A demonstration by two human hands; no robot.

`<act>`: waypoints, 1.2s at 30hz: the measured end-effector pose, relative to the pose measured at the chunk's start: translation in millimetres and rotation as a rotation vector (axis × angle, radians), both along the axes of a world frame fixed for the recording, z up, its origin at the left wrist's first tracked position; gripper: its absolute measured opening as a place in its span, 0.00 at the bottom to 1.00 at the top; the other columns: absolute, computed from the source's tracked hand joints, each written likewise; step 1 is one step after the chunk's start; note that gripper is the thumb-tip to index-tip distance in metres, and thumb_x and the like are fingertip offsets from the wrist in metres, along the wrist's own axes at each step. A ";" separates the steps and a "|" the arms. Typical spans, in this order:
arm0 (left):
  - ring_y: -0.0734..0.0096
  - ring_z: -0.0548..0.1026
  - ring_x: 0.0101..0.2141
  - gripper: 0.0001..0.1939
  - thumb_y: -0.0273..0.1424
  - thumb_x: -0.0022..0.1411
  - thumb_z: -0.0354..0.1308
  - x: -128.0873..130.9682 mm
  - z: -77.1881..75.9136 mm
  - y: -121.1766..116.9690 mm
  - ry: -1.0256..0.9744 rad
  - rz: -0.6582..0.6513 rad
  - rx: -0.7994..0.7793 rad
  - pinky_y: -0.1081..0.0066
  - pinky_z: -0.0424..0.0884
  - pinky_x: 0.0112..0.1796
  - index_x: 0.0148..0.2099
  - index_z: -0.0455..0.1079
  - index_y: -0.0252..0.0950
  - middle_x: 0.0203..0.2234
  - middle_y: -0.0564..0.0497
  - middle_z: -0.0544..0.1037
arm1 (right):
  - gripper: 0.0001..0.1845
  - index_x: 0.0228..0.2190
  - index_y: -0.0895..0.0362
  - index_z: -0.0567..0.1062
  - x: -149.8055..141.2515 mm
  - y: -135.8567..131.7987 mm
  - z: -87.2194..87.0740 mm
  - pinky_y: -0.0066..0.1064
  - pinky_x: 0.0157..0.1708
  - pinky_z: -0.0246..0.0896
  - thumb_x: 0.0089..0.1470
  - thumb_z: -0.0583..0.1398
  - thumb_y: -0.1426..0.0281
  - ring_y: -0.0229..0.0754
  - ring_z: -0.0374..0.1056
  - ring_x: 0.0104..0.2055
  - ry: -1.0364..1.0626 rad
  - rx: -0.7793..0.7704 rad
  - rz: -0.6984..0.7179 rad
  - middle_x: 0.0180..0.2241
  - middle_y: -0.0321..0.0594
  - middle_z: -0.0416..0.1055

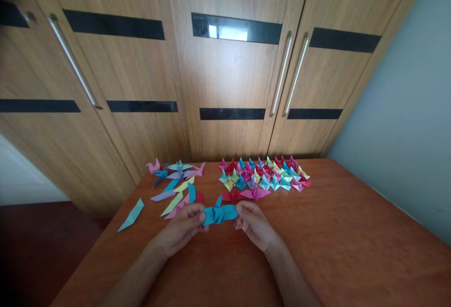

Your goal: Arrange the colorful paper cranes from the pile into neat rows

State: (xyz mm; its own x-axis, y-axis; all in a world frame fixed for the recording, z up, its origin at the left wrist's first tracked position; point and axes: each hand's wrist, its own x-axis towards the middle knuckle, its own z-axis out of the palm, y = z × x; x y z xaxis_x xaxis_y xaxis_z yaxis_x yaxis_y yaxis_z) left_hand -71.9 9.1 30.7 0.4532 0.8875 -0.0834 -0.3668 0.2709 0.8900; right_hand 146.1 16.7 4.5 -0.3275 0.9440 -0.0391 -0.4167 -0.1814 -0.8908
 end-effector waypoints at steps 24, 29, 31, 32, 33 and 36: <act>0.73 0.71 0.26 0.15 0.43 0.53 0.60 10.2 0.4 6.5 0.436 0.190 0.166 0.76 0.61 0.27 0.31 0.71 0.34 0.24 0.51 0.76 | 0.09 0.28 0.54 0.72 -10.3 -2.2 5.2 0.29 0.28 0.57 0.51 0.60 0.61 0.39 0.62 0.28 -0.636 0.539 -0.515 0.25 0.36 0.68; 0.73 0.70 0.26 0.15 0.42 0.55 0.58 15.1 -1.0 3.9 0.491 0.159 0.208 0.76 0.60 0.26 0.31 0.71 0.34 0.23 0.52 0.75 | 0.05 0.30 0.53 0.73 -13.2 -4.9 1.1 0.30 0.29 0.58 0.51 0.58 0.67 0.39 0.64 0.27 -0.827 0.666 -0.422 0.26 0.37 0.70; 0.73 0.70 0.25 0.15 0.42 0.55 0.57 15.6 -1.4 3.8 0.500 0.154 0.222 0.76 0.60 0.25 0.31 0.70 0.33 0.23 0.52 0.75 | 0.06 0.32 0.52 0.74 -12.4 -4.6 0.8 0.30 0.30 0.59 0.51 0.57 0.69 0.39 0.65 0.28 -0.845 0.708 -0.411 0.28 0.38 0.72; 0.73 0.70 0.25 0.15 0.41 0.56 0.57 15.6 -1.6 3.9 0.503 0.155 0.229 0.76 0.60 0.25 0.31 0.70 0.33 0.23 0.52 0.75 | 0.07 0.33 0.52 0.74 -11.8 -4.8 1.3 0.30 0.31 0.60 0.51 0.56 0.70 0.39 0.66 0.29 -0.846 0.730 -0.400 0.29 0.38 0.72; 0.74 0.69 0.25 0.15 0.41 0.56 0.57 15.4 -1.7 3.9 0.505 0.156 0.237 0.76 0.60 0.25 0.31 0.70 0.33 0.23 0.52 0.75 | 0.08 0.34 0.52 0.74 -11.4 -5.3 2.1 0.30 0.32 0.60 0.51 0.56 0.70 0.40 0.66 0.29 -0.846 0.752 -0.386 0.30 0.38 0.72; 0.74 0.69 0.25 0.14 0.41 0.56 0.56 14.6 -2.1 4.3 0.505 0.159 0.260 0.76 0.60 0.25 0.31 0.70 0.33 0.23 0.52 0.74 | 0.07 0.34 0.53 0.74 -10.6 -7.7 5.1 0.29 0.32 0.61 0.52 0.57 0.70 0.39 0.66 0.30 -0.858 0.820 -0.357 0.29 0.38 0.72</act>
